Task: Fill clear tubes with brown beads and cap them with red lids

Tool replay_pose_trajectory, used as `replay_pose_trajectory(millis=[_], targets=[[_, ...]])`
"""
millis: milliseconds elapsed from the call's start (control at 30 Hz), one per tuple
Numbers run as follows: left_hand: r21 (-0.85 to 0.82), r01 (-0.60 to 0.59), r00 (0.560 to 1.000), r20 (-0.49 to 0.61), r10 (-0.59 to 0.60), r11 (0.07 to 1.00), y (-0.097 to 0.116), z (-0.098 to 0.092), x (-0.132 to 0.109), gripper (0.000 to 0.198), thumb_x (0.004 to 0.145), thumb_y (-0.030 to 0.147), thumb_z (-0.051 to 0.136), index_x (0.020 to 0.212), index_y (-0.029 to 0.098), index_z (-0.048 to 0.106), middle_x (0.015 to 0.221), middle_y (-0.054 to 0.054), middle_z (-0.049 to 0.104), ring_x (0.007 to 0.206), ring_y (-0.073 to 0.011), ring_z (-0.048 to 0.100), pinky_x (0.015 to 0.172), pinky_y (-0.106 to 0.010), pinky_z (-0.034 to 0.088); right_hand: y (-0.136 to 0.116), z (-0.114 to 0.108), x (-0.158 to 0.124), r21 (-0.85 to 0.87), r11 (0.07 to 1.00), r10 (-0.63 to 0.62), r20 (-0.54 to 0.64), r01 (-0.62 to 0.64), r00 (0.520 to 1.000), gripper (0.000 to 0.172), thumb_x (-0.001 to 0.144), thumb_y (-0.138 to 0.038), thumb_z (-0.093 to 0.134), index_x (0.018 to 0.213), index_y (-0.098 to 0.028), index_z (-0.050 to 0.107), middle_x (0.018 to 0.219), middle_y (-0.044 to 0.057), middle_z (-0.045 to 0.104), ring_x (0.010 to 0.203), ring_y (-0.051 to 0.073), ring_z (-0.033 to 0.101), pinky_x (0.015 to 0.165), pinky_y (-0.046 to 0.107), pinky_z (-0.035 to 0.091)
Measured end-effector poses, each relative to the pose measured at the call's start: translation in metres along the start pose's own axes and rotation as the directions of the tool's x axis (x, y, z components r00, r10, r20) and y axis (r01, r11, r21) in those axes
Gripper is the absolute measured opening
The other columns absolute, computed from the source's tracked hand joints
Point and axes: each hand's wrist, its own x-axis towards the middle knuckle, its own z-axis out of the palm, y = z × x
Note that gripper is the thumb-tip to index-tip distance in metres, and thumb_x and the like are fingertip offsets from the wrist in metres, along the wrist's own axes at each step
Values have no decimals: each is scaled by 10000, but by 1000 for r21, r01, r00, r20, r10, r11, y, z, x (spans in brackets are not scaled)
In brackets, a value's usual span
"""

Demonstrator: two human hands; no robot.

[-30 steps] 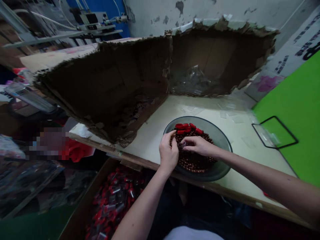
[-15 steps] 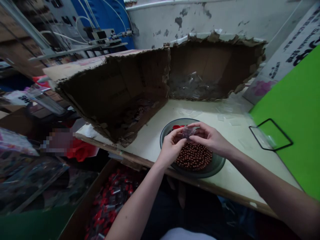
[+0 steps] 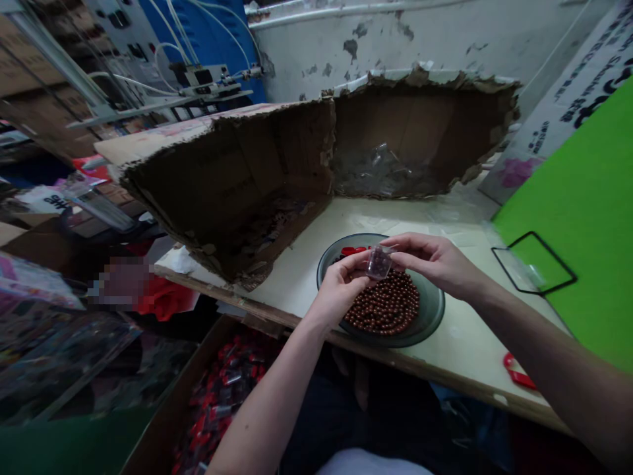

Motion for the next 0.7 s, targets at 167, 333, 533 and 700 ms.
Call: replay_pose_trajectory(millis=[167, 333, 533, 700], targets=[[-62, 15, 1000, 4, -15, 998, 2, -7, 3, 449, 660, 50, 578, 1082, 181, 660, 967, -61, 708, 894, -160, 651, 809, -277, 494, -5, -6, 3, -17, 1000, -20, -67, 19, 998, 311, 780, -391, 673, 1050, -238, 677, 1019, 32, 701, 852, 167, 653, 764, 315, 566], [-109, 21, 999, -34, -25, 994, 1, 0, 6, 349, 685, 139, 628, 1032, 162, 653, 969, -70, 698, 842, -174, 664, 772, -294, 505, -7, -6, 6, -44, 998, -37, -75, 34, 996, 297, 780, -384, 675, 1037, -234, 684, 1005, 35, 700, 807, 155, 649, 734, 309, 568], [-103, -15, 997, -74, 8, 995, -5, 9, 13, 289, 683, 210, 694, 958, 142, 633, 929, -66, 686, 792, -160, 654, 758, -300, 515, -4, -5, 7, -32, 999, -45, -57, 44, 997, 310, 778, -394, 682, 1038, -226, 684, 1011, 40, 704, 840, 173, 658, 794, 347, 565], [-31, -28, 997, -73, 25, 999, -8, 13, 16, 309, 687, 263, 728, 954, 140, 637, 896, -57, 677, 791, -145, 634, 724, -268, 512, -5, -3, 4, -6, 1000, -30, -45, 29, 999, 312, 781, -379, 676, 1049, -219, 677, 1015, 42, 707, 851, 173, 661, 802, 337, 562]])
